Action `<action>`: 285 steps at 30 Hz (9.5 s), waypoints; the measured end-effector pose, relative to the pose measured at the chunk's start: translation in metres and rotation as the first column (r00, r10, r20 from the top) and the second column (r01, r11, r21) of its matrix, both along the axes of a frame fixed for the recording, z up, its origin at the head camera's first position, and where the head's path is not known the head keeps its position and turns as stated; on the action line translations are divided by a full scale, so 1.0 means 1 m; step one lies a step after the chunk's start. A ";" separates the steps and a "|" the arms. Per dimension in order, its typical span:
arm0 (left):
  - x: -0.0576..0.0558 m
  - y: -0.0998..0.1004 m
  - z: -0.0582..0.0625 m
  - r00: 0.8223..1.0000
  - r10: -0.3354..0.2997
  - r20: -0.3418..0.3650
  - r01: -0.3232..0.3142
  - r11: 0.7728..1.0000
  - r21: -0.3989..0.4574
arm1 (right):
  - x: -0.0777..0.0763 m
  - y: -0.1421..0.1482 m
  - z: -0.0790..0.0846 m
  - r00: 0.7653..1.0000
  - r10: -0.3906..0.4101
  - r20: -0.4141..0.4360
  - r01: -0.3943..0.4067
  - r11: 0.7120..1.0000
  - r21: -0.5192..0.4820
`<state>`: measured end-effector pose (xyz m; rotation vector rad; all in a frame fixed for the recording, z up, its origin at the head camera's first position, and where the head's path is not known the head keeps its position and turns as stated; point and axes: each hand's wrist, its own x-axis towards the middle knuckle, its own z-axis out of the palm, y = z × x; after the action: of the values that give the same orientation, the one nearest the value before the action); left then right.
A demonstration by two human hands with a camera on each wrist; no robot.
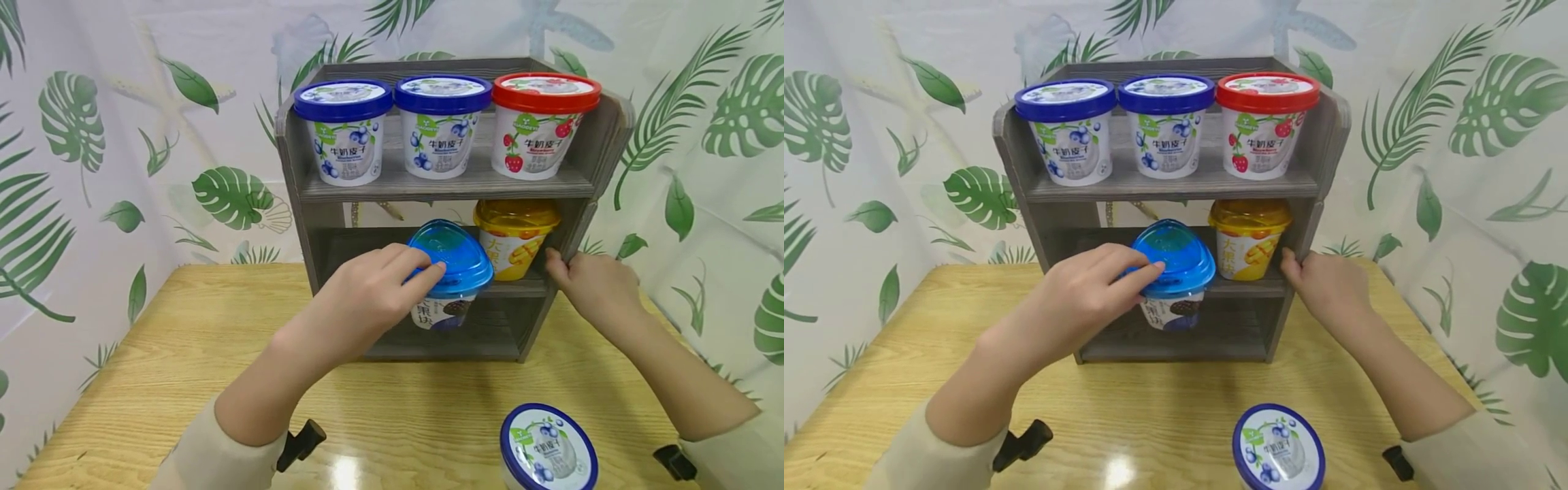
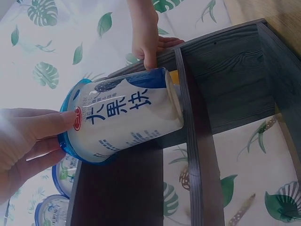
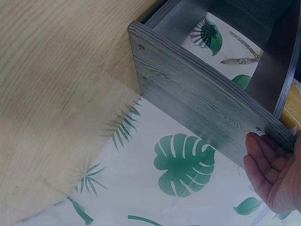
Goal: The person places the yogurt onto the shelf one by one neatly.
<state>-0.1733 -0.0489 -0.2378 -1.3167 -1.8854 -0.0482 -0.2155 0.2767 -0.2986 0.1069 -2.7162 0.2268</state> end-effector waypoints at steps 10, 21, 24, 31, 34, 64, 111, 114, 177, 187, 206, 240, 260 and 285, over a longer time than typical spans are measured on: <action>-0.010 0.002 0.001 1.000 0.027 0.007 -0.027 1.000 0.004 | 0.000 0.000 -0.001 1.000 0.002 0.006 -0.002 1.000 -0.007; -0.020 0.007 -0.001 0.997 0.059 -0.047 -0.059 0.998 0.006 | -0.001 0.000 -0.002 1.000 0.002 -0.017 -0.002 1.000 -0.010; -0.022 0.008 -0.001 0.995 0.069 -0.066 -0.069 0.998 0.004 | -0.002 0.001 -0.003 1.000 0.001 -0.017 -0.001 1.000 -0.010; -0.029 0.009 -0.004 0.994 0.085 -0.073 -0.084 0.996 0.010 | -0.001 0.001 -0.005 0.999 0.000 -0.050 0.000 1.000 0.004; -0.030 0.009 -0.004 0.995 0.085 -0.061 -0.085 0.996 0.012 | -0.001 0.001 -0.005 0.998 0.003 -0.057 -0.002 1.000 0.014; -0.046 0.016 -0.018 0.978 -0.014 -0.206 0.048 0.985 0.163 | -0.002 0.001 -0.005 0.996 0.022 -0.086 -0.018 0.999 0.048; -0.074 0.018 -0.034 0.982 0.033 -0.187 0.018 0.964 0.264 | -0.003 -0.001 -0.004 0.992 0.028 -0.121 -0.024 0.999 0.031; -0.074 0.019 -0.034 0.975 0.050 -0.218 0.007 0.967 0.255 | -0.003 0.000 -0.005 0.991 0.030 -0.127 -0.026 0.999 0.033; -0.033 0.021 -0.047 0.945 -0.173 -0.276 0.261 0.910 0.321 | -0.004 -0.001 -0.008 0.980 0.047 -0.195 -0.040 0.998 0.044; -0.030 0.027 -0.060 0.952 -0.191 -0.237 0.254 0.928 0.272 | -0.006 0.000 -0.009 0.978 0.047 -0.205 -0.038 0.998 0.046; -0.024 0.041 -0.082 0.939 -0.252 -0.233 0.300 0.932 0.204 | -0.004 0.000 -0.009 0.980 0.043 -0.194 -0.033 0.998 0.051; -0.001 0.064 -0.132 0.905 -0.424 -0.021 0.424 0.902 0.080 | -0.004 0.000 -0.011 0.973 0.049 -0.224 -0.039 0.998 0.050; 0.021 0.078 -0.162 0.886 -0.452 0.104 0.462 0.879 -0.119 | -0.003 0.002 -0.012 0.979 0.062 -0.193 -0.050 0.997 0.063; 0.028 0.095 -0.167 0.912 -0.411 0.000 0.398 0.884 -0.243 | -0.004 0.000 -0.011 0.981 0.061 -0.184 -0.049 0.997 0.067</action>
<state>-0.1453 0.0466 -0.4052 -1.8464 -1.5782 -0.0019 -0.2193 0.2771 -0.3099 0.2107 -2.5369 0.1407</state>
